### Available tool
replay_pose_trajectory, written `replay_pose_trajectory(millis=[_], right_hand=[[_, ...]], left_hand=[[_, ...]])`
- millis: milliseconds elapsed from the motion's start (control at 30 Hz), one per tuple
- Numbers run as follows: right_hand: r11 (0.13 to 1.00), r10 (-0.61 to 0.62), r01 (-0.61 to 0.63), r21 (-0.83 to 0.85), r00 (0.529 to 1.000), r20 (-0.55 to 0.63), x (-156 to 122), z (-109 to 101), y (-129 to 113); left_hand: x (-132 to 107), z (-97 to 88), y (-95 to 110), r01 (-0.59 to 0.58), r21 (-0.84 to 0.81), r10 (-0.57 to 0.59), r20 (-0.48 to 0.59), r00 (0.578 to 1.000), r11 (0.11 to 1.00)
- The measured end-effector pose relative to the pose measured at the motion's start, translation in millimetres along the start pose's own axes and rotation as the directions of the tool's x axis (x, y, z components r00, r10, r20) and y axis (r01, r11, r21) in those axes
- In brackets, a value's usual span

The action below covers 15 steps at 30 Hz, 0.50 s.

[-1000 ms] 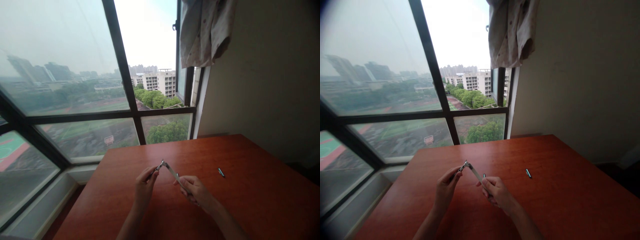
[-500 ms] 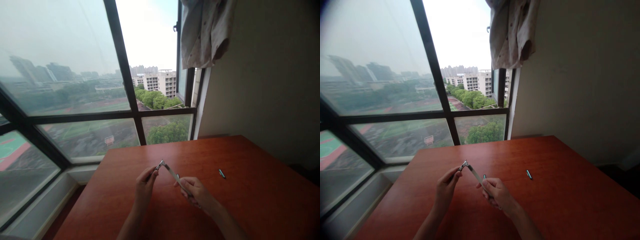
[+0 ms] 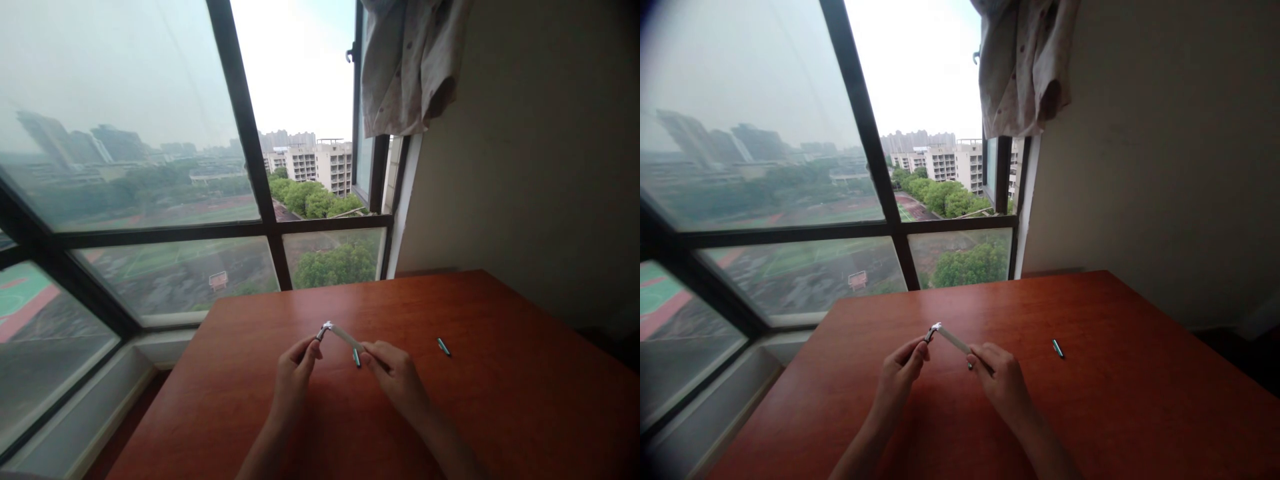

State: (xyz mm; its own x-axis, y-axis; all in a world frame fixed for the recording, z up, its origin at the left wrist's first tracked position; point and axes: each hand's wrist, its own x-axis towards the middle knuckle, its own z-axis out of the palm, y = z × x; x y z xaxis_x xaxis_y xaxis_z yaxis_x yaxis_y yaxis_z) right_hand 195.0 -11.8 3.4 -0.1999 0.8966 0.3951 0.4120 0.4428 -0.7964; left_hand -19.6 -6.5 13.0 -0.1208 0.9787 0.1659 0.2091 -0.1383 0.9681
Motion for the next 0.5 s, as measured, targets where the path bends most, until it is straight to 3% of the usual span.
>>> replay_pose_trajectory(millis=[233, 500], right_hand=[[0.972, -0.053, 0.047, -0.229, 0.998, -0.022, -4.5, 4.8, 5.7], [0.904, -0.101, 0.079, -0.42, 0.994, -0.03, -7.4, 3.0, 5.9]], left_hand=[[-2.9, 8.1, -1.3, 0.009, 0.029, -0.01, 0.019, 1.0, 1.0], [-3.0, 5.3, 3.0, -0.024, 0.088, 0.027, -0.037, 0.999, 0.996]])
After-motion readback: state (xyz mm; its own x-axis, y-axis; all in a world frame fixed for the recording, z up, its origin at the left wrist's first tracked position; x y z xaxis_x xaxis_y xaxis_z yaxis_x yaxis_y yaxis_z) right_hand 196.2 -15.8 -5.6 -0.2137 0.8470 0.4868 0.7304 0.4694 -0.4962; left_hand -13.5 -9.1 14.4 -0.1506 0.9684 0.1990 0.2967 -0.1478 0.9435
